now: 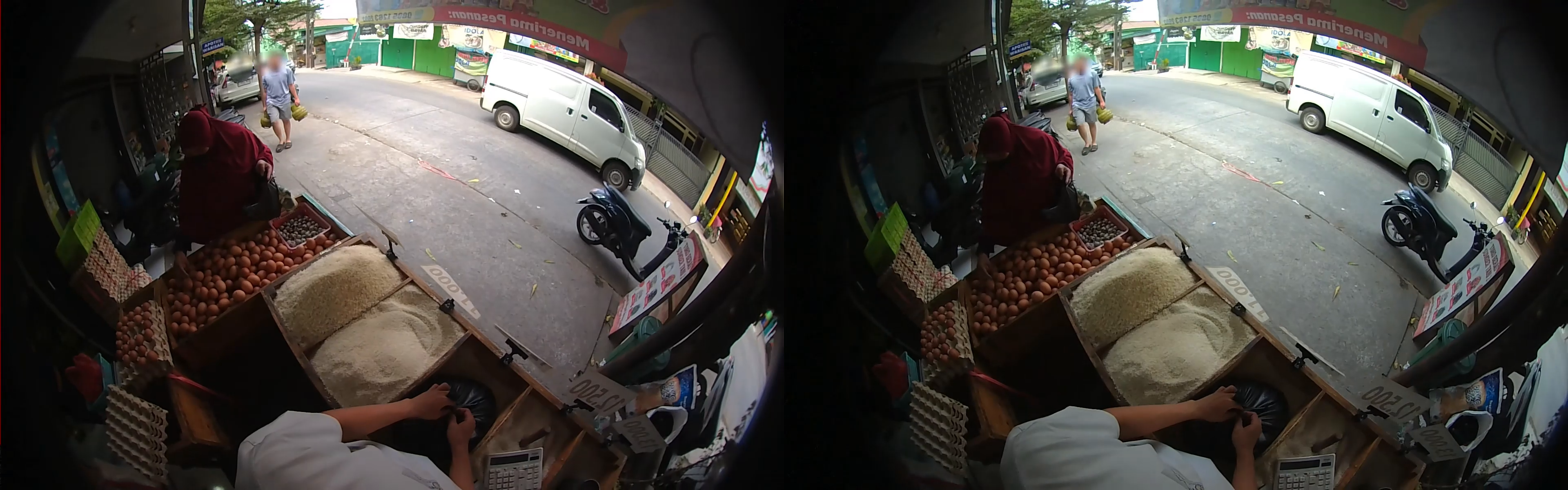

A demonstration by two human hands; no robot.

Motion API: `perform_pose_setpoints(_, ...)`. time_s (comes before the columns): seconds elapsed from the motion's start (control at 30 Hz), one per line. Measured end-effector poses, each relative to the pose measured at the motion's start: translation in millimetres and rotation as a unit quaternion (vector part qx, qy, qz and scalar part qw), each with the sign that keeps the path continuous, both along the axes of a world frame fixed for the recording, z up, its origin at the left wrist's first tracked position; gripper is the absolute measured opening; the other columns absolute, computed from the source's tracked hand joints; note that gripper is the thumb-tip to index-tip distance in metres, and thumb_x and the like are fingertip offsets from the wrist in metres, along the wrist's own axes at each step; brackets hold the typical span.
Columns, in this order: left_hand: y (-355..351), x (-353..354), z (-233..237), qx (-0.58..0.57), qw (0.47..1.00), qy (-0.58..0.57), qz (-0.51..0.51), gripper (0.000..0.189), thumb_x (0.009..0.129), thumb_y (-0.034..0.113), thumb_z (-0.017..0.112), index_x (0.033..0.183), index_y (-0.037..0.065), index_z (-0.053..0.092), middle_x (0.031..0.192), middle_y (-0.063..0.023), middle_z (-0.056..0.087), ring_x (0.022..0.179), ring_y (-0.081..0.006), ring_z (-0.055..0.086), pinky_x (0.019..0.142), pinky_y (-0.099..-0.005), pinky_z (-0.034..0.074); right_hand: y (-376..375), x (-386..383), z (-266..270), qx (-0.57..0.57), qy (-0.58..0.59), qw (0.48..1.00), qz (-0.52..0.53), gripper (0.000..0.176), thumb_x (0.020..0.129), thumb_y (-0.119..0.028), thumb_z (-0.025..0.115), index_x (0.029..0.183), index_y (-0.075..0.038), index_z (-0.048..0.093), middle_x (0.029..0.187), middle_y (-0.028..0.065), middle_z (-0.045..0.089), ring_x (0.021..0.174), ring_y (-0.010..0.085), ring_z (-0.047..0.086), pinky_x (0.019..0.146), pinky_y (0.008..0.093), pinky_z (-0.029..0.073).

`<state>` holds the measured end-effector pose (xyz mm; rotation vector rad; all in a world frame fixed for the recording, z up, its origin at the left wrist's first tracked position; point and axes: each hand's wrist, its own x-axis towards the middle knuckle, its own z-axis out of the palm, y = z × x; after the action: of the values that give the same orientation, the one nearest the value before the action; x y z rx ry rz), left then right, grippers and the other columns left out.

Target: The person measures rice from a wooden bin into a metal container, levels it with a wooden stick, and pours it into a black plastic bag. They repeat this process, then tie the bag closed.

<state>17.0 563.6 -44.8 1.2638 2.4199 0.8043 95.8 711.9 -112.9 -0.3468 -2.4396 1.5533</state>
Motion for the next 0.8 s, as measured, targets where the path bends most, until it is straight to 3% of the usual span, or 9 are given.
perform_pose_setpoints(0.2, 6.3, 7.0, -13.6, -0.031, 0.986, 0.153, 0.064, 0.024, 0.072, 0.023, 0.058, 0.090, 0.010, 0.068, 0.112, -0.0176, 0.055, 0.112, -0.0313, 0.041, 0.091, -0.0410, 0.032, -15.1, 6.7, 31.9, 0.109, 0.045, 0.993, -0.029, 0.010, 0.072, -0.003, 0.061, 0.079, -0.002, 0.054, 0.078, 0.0169, 0.055, 0.077, 0.0341, 0.053, 0.069, 0.0430, 0.041)
perform_pose_setpoints(0.27, 7.6, 2.8, -8.9, -0.133, 0.987, 0.090, 0.006, 0.031, 0.078, 0.027, 0.056, 0.103, 0.010, 0.065, 0.118, -0.0219, 0.050, 0.116, -0.0351, 0.037, 0.094, -0.0453, 0.031, -11.4, 5.2, 22.2, 0.145, 0.069, 0.987, -0.002, 0.011, 0.073, -0.004, 0.062, 0.080, -0.002, 0.054, 0.079, 0.0158, 0.054, 0.077, 0.0337, 0.053, 0.069, 0.0410, 0.042)
perform_pose_setpoints(0.3, 8.0, 1.9, -9.5, -0.136, 0.987, 0.089, 0.006, 0.031, 0.078, 0.027, 0.056, 0.103, 0.010, 0.065, 0.118, -0.0219, 0.050, 0.116, -0.0351, 0.037, 0.094, -0.0453, 0.031, -7.7, 3.2, 17.2, 0.182, 0.095, 0.978, 0.024, 0.012, 0.074, -0.005, 0.064, 0.081, -0.003, 0.054, 0.079, 0.0147, 0.054, 0.076, 0.0333, 0.053, 0.069, 0.0390, 0.042)
perform_pose_setpoints(0.4, 8.7, 0.7, -14.8, -0.168, 0.986, 0.010, 0.020, 0.031, 0.079, 0.028, 0.055, 0.103, 0.009, 0.065, 0.119, -0.0214, 0.050, 0.117, -0.0371, 0.036, 0.092, -0.0471, 0.033, 1.7, 3.1, 18.6, 0.140, 0.095, 0.983, 0.075, 0.011, 0.073, -0.004, 0.063, 0.080, -0.003, 0.054, 0.082, 0.0151, 0.054, 0.077, 0.0328, 0.054, 0.069, 0.0389, 0.042)
perform_pose_setpoints(0.47, 8.8, -3.7, -10.1, -0.170, 0.975, -0.138, 0.051, 0.031, 0.081, 0.030, 0.054, 0.101, 0.008, 0.064, 0.112, -0.0198, 0.056, 0.111, -0.0373, 0.044, 0.091, -0.0483, 0.035, 4.8, 3.3, 21.6, 0.116, 0.087, 0.986, 0.081, 0.012, 0.073, -0.002, 0.062, 0.081, -0.003, 0.053, 0.082, 0.0149, 0.054, 0.078, 0.0326, 0.054, 0.070, 0.0389, 0.042)
perform_pose_setpoints(0.57, 6.3, -12.4, -16.5, -0.131, 0.961, -0.234, 0.060, 0.034, 0.080, 0.034, 0.054, 0.100, 0.008, 0.065, 0.103, -0.0178, 0.060, 0.105, -0.0379, 0.051, 0.090, -0.0510, 0.038, 6.7, 2.9, 27.1, 0.090, 0.071, 0.990, 0.085, 0.014, 0.072, -0.001, 0.062, 0.082, -0.003, 0.053, 0.081, 0.0144, 0.054, 0.079, 0.0321, 0.054, 0.070, 0.0385, 0.042)
perform_pose_setpoints(0.7, 2.0, -4.8, -29.6, -0.069, 0.972, -0.217, 0.055, 0.030, 0.078, 0.027, 0.059, 0.100, 0.008, 0.064, 0.099, -0.0189, 0.060, 0.101, -0.0385, 0.055, 0.087, -0.0501, 0.041, 6.3, 0.9, 24.3, 0.089, 0.073, 0.991, 0.068, 0.022, 0.069, 0.000, 0.064, 0.088, -0.004, 0.054, 0.082, 0.0142, 0.054, 0.079, 0.0323, 0.055, 0.072, 0.0379, 0.044)
perform_pose_setpoints(0.77, 6.0, 0.9, -26.6, 0.009, 0.995, -0.096, 0.036, 0.028, 0.076, 0.015, 0.059, 0.103, 0.008, 0.060, 0.101, -0.0202, 0.059, 0.100, -0.0398, 0.054, 0.084, -0.0473, 0.044, -1.3, 5.6, 32.8, 0.084, 0.065, 0.993, 0.046, 0.026, 0.069, -0.001, 0.065, 0.091, -0.003, 0.053, 0.084, 0.0142, 0.055, 0.081, 0.0315, 0.056, 0.074, 0.0377, 0.044)
perform_pose_setpoints(0.8, 7.7, 5.7, -25.2, 0.007, 0.994, -0.099, 0.035, 0.028, 0.076, 0.015, 0.059, 0.103, 0.008, 0.060, 0.101, -0.0202, 0.059, 0.100, -0.0398, 0.054, 0.084, -0.0473, 0.044, -3.7, 8.3, 36.4, 0.085, 0.060, 0.994, 0.026, 0.030, 0.068, -0.003, 0.066, 0.095, -0.003, 0.052, 0.086, 0.0142, 0.055, 0.082, 0.0306, 0.056, 0.076, 0.0374, 0.044)
